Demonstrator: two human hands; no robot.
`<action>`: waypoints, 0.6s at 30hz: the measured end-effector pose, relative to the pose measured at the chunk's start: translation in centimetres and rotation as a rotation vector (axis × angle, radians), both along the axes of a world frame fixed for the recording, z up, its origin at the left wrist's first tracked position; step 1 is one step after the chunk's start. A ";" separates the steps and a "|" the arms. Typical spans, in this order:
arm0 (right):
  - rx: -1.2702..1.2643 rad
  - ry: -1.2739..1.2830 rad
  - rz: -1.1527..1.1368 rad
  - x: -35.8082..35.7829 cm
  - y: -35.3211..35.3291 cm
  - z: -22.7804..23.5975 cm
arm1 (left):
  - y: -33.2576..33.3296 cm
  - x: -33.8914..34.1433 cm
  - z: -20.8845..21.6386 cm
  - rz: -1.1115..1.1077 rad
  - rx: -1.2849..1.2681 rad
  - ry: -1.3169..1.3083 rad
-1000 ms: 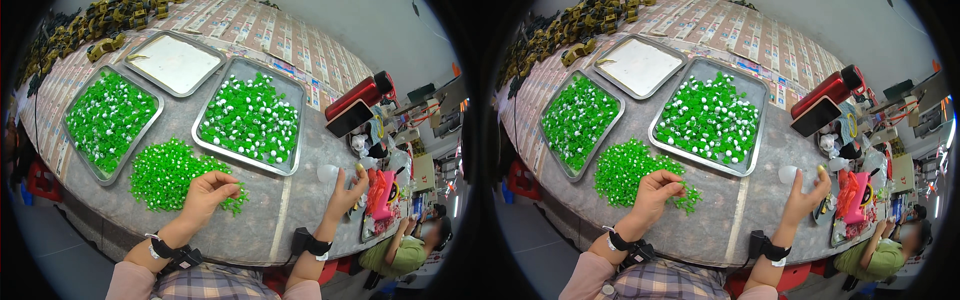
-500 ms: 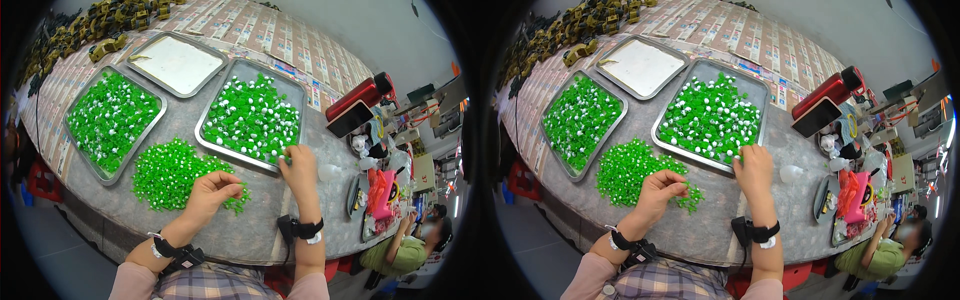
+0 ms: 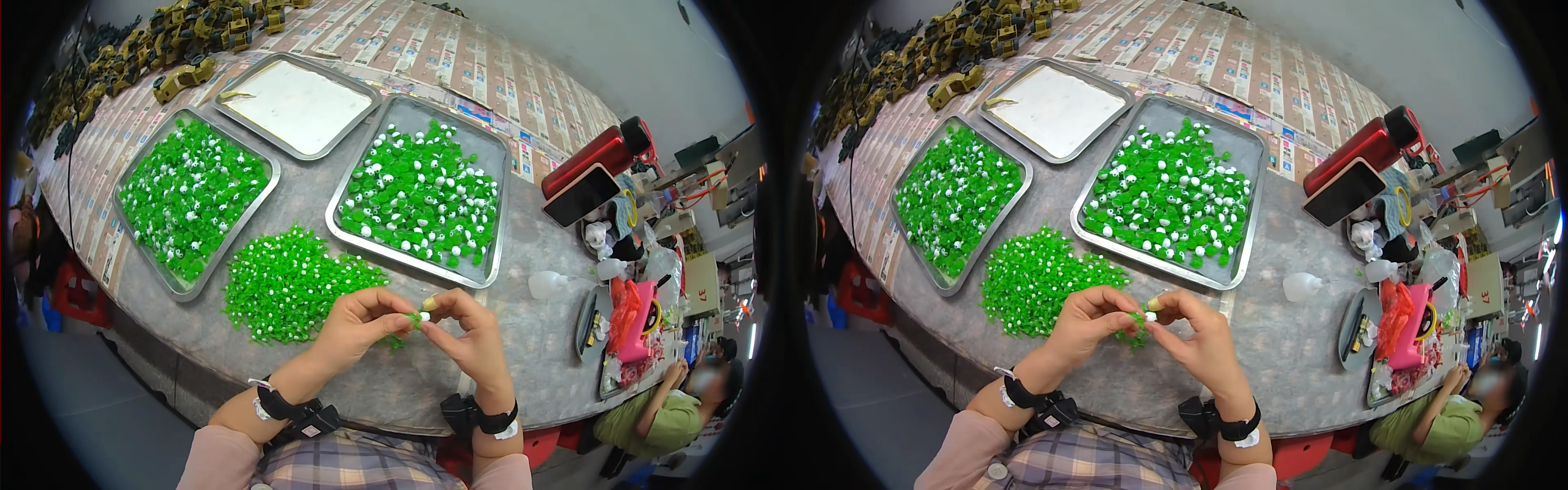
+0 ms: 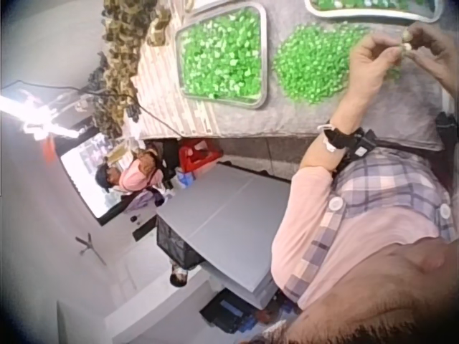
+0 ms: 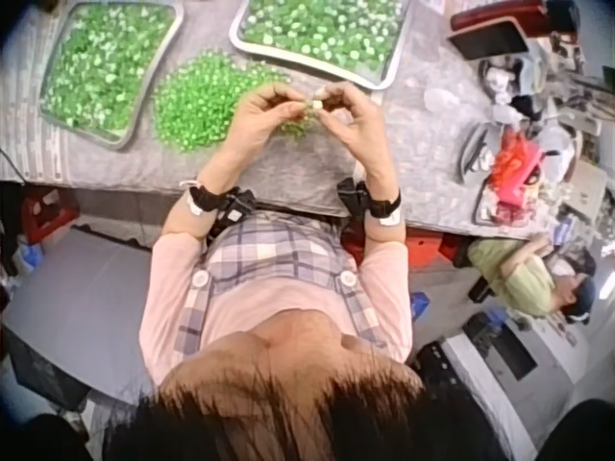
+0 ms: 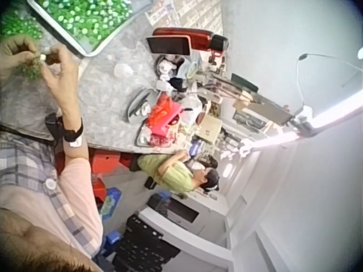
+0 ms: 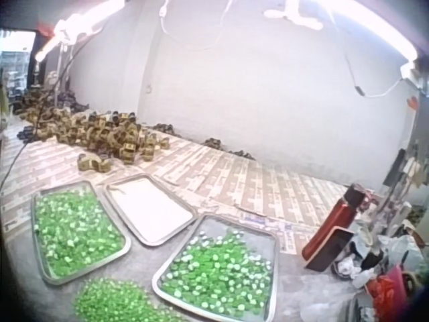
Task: The person sits at a table and repeatedly assembles small green and white candy pieces. They pick up a green piece, apply a small amount of liquid from a squeeze bottle, and attach a white piece to it. The finished items are placed into a metal tray on the table.
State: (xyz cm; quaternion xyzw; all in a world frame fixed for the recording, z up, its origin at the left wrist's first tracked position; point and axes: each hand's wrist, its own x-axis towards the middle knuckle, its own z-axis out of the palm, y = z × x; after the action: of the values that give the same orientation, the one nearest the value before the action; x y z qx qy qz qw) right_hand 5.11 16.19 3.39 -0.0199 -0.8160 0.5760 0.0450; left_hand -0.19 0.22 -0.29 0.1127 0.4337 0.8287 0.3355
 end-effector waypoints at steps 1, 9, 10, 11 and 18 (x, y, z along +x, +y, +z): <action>-0.004 -0.014 0.017 0.0 0.1 0.0 | 0.0 0.0 0.1 0.012 0.009 0.000; -0.409 -0.144 -0.007 0.3 0.1 -0.6 | 0.0 0.0 0.3 0.014 0.030 -0.055; -0.483 -0.174 -0.013 0.3 0.1 -0.6 | 0.0 0.0 0.2 0.010 0.038 -0.058; -0.559 -0.204 -0.017 0.4 0.1 -0.7 | 0.0 -0.1 0.2 0.008 0.043 -0.062; -0.648 -0.133 -0.075 0.3 -0.6 -1.4 | 0.0 -0.1 0.5 0.053 0.033 -0.152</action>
State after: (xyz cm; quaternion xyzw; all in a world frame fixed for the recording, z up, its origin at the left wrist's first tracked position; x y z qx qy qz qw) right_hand 5.37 15.57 1.98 -0.1006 -0.5903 0.8008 0.0040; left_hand -0.30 0.23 0.17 0.0436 0.3959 0.8505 0.3434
